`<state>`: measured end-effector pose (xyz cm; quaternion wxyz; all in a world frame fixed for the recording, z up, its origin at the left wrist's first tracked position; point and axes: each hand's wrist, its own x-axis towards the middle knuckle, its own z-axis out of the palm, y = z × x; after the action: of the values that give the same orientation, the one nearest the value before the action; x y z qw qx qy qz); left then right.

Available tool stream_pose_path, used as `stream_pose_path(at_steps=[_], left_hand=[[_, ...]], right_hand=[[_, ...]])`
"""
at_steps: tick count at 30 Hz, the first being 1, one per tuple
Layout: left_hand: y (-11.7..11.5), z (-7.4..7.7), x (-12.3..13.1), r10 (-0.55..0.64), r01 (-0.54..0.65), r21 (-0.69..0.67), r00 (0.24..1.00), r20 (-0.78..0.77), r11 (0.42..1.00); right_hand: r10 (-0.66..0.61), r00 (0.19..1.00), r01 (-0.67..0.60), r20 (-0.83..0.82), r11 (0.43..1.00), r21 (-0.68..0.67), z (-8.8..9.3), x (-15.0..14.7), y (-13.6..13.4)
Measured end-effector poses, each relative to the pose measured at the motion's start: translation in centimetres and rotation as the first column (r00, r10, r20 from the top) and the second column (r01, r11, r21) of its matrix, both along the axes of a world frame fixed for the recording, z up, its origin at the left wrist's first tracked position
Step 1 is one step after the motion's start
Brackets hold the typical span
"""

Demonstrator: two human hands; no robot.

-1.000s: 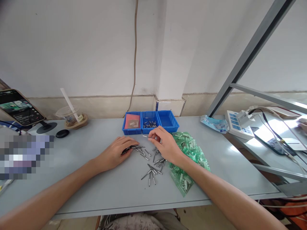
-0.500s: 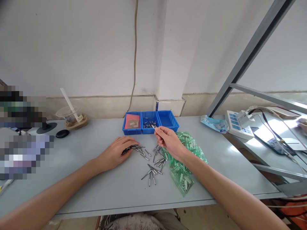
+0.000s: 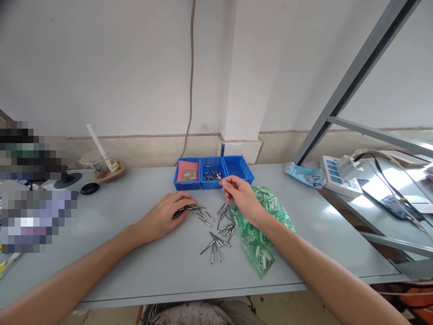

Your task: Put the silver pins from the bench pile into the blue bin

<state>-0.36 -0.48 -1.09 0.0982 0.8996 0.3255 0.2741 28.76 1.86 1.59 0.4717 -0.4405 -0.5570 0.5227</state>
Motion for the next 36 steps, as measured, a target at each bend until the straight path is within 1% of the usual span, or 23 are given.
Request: stream_pose_path(at_steps=[4, 6, 8, 9, 11, 13, 15, 16, 18, 20, 22, 24, 26, 28, 31, 33, 36], left_hand=[[-0.1, 0.1, 0.0, -0.002, 0.002, -0.006, 1.0, 0.001, 1.0], [-0.1, 0.2, 0.0, -0.003, 0.003, -0.007, 1.0, 0.0, 1.0], [-0.1, 0.2, 0.0, -0.003, 0.003, -0.004, 1.0, -0.001, 1.0], [-0.1, 0.2, 0.0, -0.002, 0.002, -0.002, 1.0, -0.001, 1.0], [-0.1, 0.1, 0.0, -0.002, 0.002, 0.003, 1.0, -0.003, 1.0], [-0.1, 0.1, 0.0, -0.001, 0.001, 0.01, 1.0, -0.003, 1.0], [-0.1, 0.1, 0.0, 0.001, -0.001, 0.015, 1.0, -0.002, 1.0], [-0.1, 0.1, 0.0, 0.003, -0.003, 0.016, 1.0, -0.003, 1.0], [-0.1, 0.1, 0.0, 0.004, -0.004, 0.017, 1.0, -0.004, 1.0], [-0.1, 0.1, 0.0, 0.004, -0.004, 0.015, 1.0, -0.004, 1.0], [-0.1, 0.1, 0.0, 0.004, -0.004, 0.01, 1.0, -0.004, 1.0], [-0.1, 0.0, 0.0, 0.002, -0.002, 0.005, 1.0, -0.004, 1.0], [-0.1, 0.0, 0.0, 0.001, -0.001, 0.002, 1.0, -0.005, 1.0], [-0.1, 0.0, -0.1, 0.001, -0.001, 0.003, 1.0, -0.006, 1.0], [0.0, -0.1, -0.1, 0.004, -0.004, 0.005, 1.0, -0.006, 1.0], [0.0, -0.1, 0.0, 0.004, -0.004, 0.006, 1.0, -0.005, 1.0], [0.0, -0.1, 0.0, 0.003, -0.003, 0.012, 1.0, -0.004, 1.0]], right_hand=[[0.022, 0.999, -0.021, 0.027, 0.999, -0.024, 0.4, 0.0, -0.2], [0.011, 0.998, -0.009, 0.067, 0.999, -0.034, 0.5, 0.0, -0.2], [-0.015, 0.991, 0.016, 0.131, 1.0, -0.006, 0.4, 0.0, -0.2], [-0.032, 0.984, 0.027, 0.178, 0.999, 0.029, 0.4, 0.0, -0.2], [-0.071, 0.952, 0.029, 0.299, 0.989, 0.142, 0.4, -0.1, -0.2], [-0.115, 0.898, -0.01, 0.424, 0.96, 0.281, 0.4, -0.3, -0.5], [-0.151, 0.846, -0.067, 0.511, 0.921, 0.383, 0.4, -0.5, -0.9], [-0.161, 0.829, -0.09, 0.536, 0.907, 0.412, 0.5, -0.6, -1.0], [-0.161, 0.815, -0.116, 0.556, 0.896, 0.429, 0.6, -0.8, -1.3], [-0.152, 0.827, -0.102, 0.542, 0.906, 0.41, 0.7, -0.8, -1.4], [-0.129, 0.86, -0.055, 0.494, 0.939, 0.34, 0.6, -0.8, -1.2], [-0.097, 0.912, 0.009, 0.398, 0.976, 0.218, 0.6, -0.6, -0.9], [-0.077, 0.961, 0.054, 0.265, 0.994, 0.092, 0.5, -0.4, -0.5], [-0.074, 0.986, 0.073, 0.149, 0.997, 0.009, 0.3, -0.2, -0.1], [-0.066, 0.997, 0.069, 0.038, 0.996, -0.061, 0.2, 0.0, 0.2], [-0.065, 0.998, 0.064, -0.011, 0.993, -0.094, 0.1, 0.0, 0.3], [-0.07, 0.997, 0.065, -0.037, 0.991, -0.114, 0.1, 0.0, 0.3]])
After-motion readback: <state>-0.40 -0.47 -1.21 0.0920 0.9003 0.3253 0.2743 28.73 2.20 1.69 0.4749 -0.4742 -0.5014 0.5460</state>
